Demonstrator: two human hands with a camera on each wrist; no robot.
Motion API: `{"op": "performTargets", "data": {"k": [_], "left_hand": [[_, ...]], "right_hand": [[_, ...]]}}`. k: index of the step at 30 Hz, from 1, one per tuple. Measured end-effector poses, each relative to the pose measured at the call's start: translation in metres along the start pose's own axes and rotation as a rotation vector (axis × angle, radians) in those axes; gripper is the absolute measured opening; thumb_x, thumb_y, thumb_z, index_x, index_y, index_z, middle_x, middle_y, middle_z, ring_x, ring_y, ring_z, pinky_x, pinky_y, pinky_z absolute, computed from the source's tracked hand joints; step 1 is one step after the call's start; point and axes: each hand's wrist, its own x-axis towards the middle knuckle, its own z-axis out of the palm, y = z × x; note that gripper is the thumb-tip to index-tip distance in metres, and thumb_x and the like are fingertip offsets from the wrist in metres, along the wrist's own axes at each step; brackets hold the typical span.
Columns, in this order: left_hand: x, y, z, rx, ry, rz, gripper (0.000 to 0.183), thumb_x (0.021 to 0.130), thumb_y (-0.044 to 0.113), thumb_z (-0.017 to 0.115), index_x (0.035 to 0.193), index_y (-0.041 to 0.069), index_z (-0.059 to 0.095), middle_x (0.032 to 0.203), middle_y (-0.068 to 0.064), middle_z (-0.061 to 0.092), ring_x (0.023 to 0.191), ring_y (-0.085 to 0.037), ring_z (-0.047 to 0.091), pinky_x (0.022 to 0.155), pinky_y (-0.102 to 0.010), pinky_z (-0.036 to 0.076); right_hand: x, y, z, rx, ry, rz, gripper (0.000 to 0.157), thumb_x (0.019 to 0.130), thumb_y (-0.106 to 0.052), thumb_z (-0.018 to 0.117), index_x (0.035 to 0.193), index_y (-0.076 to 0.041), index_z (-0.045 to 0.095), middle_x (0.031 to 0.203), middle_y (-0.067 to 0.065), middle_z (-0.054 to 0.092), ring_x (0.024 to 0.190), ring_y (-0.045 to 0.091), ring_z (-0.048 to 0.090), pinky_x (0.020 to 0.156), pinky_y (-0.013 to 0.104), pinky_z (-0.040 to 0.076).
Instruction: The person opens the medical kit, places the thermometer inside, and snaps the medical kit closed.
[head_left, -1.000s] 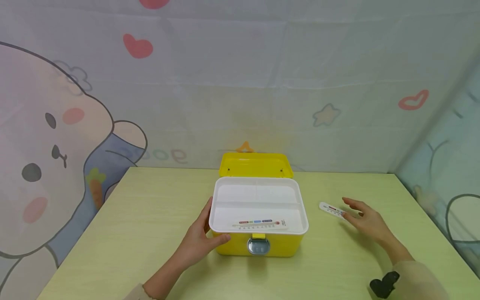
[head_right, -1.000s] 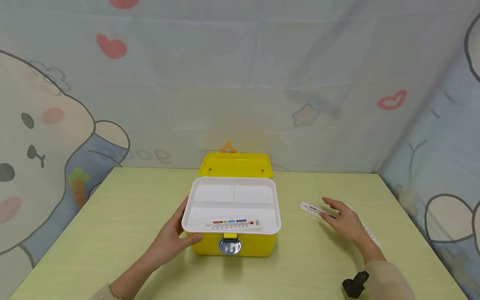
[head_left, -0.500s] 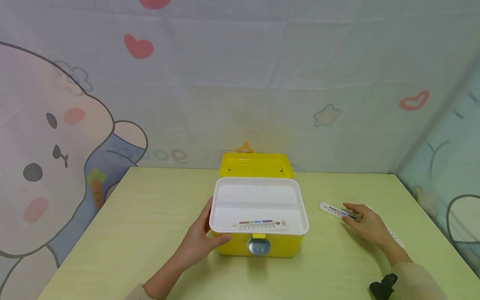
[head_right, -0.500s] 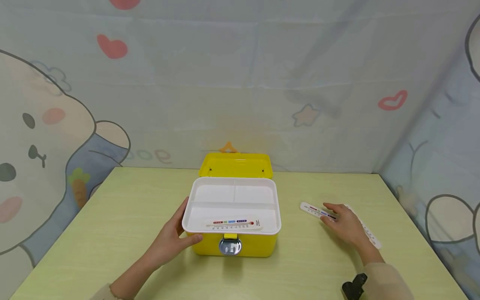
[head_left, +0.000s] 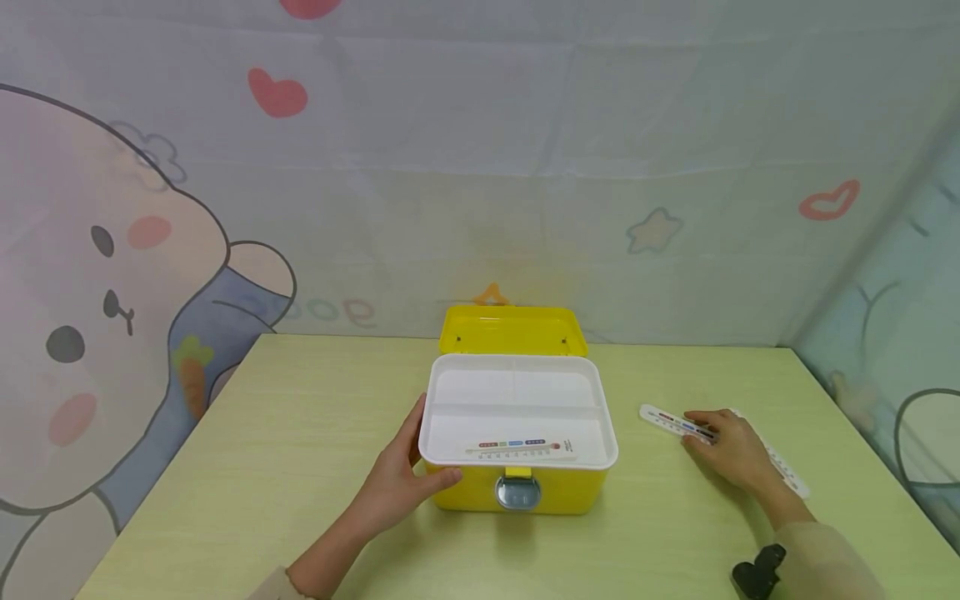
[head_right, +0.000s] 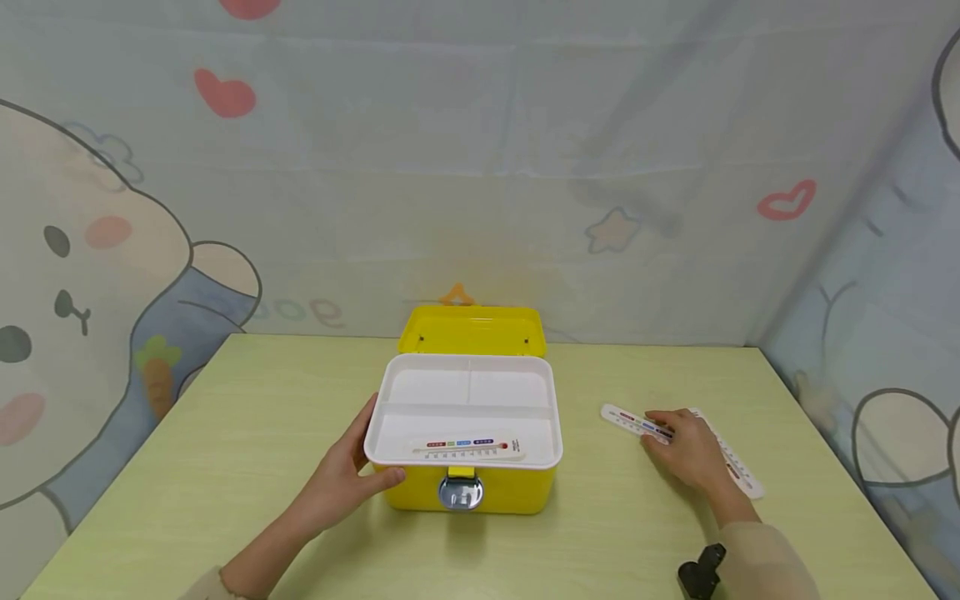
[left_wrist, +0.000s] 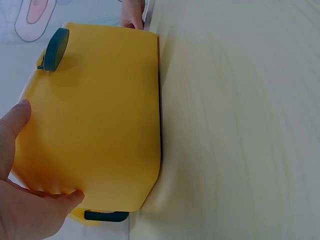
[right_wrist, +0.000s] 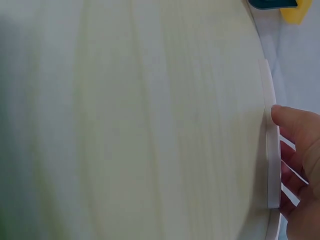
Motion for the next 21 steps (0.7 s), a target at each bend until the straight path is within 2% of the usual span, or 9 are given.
{"op": "performTargets", "data": {"k": [9, 21], "left_hand": [[0.0012, -0.0045, -0.0004, 0.016, 0.001, 0.016, 0.101, 0.074, 0.015, 0.077, 0.148, 0.030, 0.010, 0.144, 0.005, 0.035, 0.123, -0.019, 0.047, 0.105, -0.046, 0.033], [0.0012, -0.0035, 0.0002, 0.024, 0.005, 0.009, 0.102, 0.074, 0.013, 0.077, 0.148, 0.030, 0.010, 0.145, 0.004, 0.034, 0.121, -0.019, 0.048, 0.105, -0.046, 0.034]], "right_hand": [[-0.0006, -0.0052, 0.0016, -0.032, 0.043, 0.008, 0.034, 0.080, -0.020, 0.070, 0.109, -0.002, 0.066, 0.098, 0.021, 0.059, 0.086, 0.037, 0.055, 0.071, 0.052, 0.042], [-0.0001, -0.0062, 0.0023, -0.015, 0.025, 0.036, 0.031, 0.081, -0.020, 0.069, 0.107, -0.002, 0.067, 0.096, 0.021, 0.059, 0.086, 0.037, 0.055, 0.072, 0.052, 0.042]]}}
